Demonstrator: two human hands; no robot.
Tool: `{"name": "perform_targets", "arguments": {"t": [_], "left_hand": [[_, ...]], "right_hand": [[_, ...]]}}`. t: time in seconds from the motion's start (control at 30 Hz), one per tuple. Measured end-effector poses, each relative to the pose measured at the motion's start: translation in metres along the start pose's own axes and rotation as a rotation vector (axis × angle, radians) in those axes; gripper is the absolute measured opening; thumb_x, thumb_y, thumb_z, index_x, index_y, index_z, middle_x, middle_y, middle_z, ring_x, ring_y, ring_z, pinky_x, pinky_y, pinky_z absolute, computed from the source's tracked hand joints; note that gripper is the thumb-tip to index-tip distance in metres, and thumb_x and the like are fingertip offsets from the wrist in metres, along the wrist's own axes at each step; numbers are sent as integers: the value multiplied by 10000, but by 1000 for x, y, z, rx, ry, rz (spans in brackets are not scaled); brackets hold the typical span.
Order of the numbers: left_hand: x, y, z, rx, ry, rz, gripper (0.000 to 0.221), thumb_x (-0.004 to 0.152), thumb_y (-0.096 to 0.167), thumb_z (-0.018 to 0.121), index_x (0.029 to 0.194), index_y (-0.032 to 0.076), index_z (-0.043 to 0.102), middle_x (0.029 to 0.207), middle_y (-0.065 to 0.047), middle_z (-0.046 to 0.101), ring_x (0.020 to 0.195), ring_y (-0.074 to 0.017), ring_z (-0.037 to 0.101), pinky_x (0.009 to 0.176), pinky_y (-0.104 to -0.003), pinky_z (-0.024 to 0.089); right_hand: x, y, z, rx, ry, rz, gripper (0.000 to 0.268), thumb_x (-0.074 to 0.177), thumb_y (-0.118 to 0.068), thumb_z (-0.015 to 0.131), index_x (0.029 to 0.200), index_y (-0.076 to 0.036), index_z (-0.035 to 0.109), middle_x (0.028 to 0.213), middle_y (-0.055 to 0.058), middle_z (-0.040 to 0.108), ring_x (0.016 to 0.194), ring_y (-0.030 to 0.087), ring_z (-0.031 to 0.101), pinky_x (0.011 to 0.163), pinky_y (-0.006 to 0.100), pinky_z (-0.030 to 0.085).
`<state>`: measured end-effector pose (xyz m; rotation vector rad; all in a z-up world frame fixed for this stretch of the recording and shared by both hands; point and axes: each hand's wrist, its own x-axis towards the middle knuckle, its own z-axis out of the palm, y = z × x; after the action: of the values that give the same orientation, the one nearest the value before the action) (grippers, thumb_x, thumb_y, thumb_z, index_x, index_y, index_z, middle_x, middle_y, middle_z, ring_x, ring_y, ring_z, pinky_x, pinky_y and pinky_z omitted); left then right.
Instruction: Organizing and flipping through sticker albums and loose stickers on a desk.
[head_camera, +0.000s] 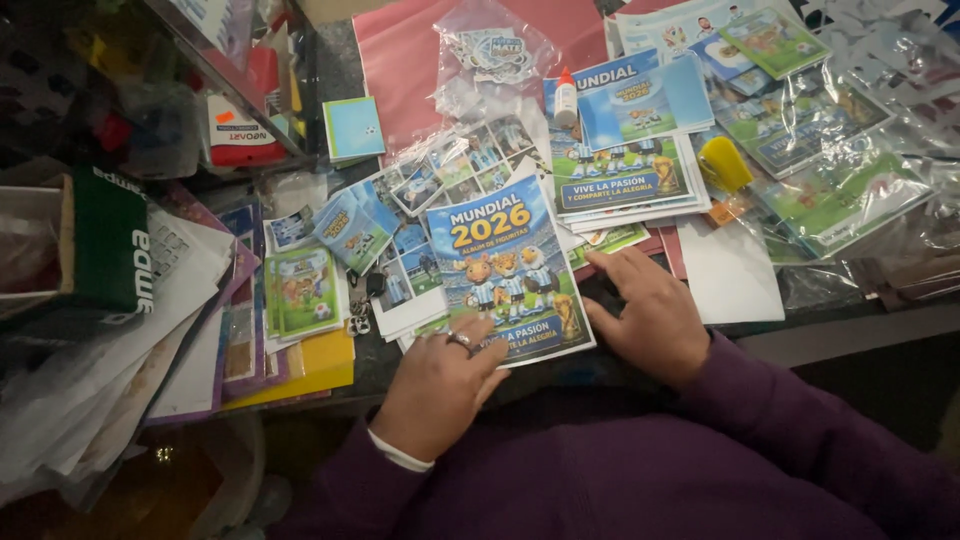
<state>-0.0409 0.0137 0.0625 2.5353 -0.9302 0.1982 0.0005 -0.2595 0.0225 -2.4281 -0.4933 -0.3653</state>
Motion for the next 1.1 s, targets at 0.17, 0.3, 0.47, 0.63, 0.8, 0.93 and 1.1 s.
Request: {"name": "perform_targets", "arguments": {"t": [0.17,0.3,0.47,0.63,0.8,0.93,1.1], "left_hand": [[0,-2,-15,100,-46,80,320,872,22,628,1189,-2,669,1134,-174,720,780,-309,716,642,-396,581],[20,-1,-55,69,216,121,294,880,28,617,1171,28,663,1098,-192,730,791,-356,726,651,-418,574],[46,-22,-99,271,325,52,240,995,37,631,1217,55,721,991,-164,734,741,-334,694,645,-437,534],[82,2,-132,306,354,81,211,1035,68,668,1237,49,727,1018,-154,722,789,-334,691,668,-420,531],[113,42,-107,220,358,399,318,857,19,651,1167,-46,672,1144,-223,721,1002,-367,762,773,-441,614],[125,56,-62,124,259,734,259,1045,114,678,1242,-53,665,1268,-240,664,1223,-409,690,992,-486,600],[132,61,-26,35,154,783,283,1004,118,642,1229,-51,667,1303,-220,672,1297,-378,664,1068,-473,572]], "right_hand": [[2,3,-25,222,-113,201,553,808,-230,801,1315,-79,640,1024,98,698,805,233,680,739,342,550],[0,9,-58,302,-87,139,501,832,-169,799,1301,-73,652,1013,69,700,826,159,670,722,291,546],[-6,19,-95,413,-53,253,475,833,-78,779,1297,-87,681,982,27,729,802,85,671,716,252,551],[-12,42,-124,581,-82,501,406,888,-139,708,1275,-15,712,983,88,740,824,134,641,727,281,525],[-10,64,-128,1692,-349,386,561,1079,-330,595,1461,75,526,1253,258,708,1017,312,712,829,391,565],[8,42,-145,1628,-153,522,777,940,-446,592,1501,64,421,1401,220,638,1233,314,648,1022,465,508],[1,82,-157,1279,-2,815,537,891,-162,680,1373,38,553,1277,238,677,1101,298,676,909,449,574]]}}
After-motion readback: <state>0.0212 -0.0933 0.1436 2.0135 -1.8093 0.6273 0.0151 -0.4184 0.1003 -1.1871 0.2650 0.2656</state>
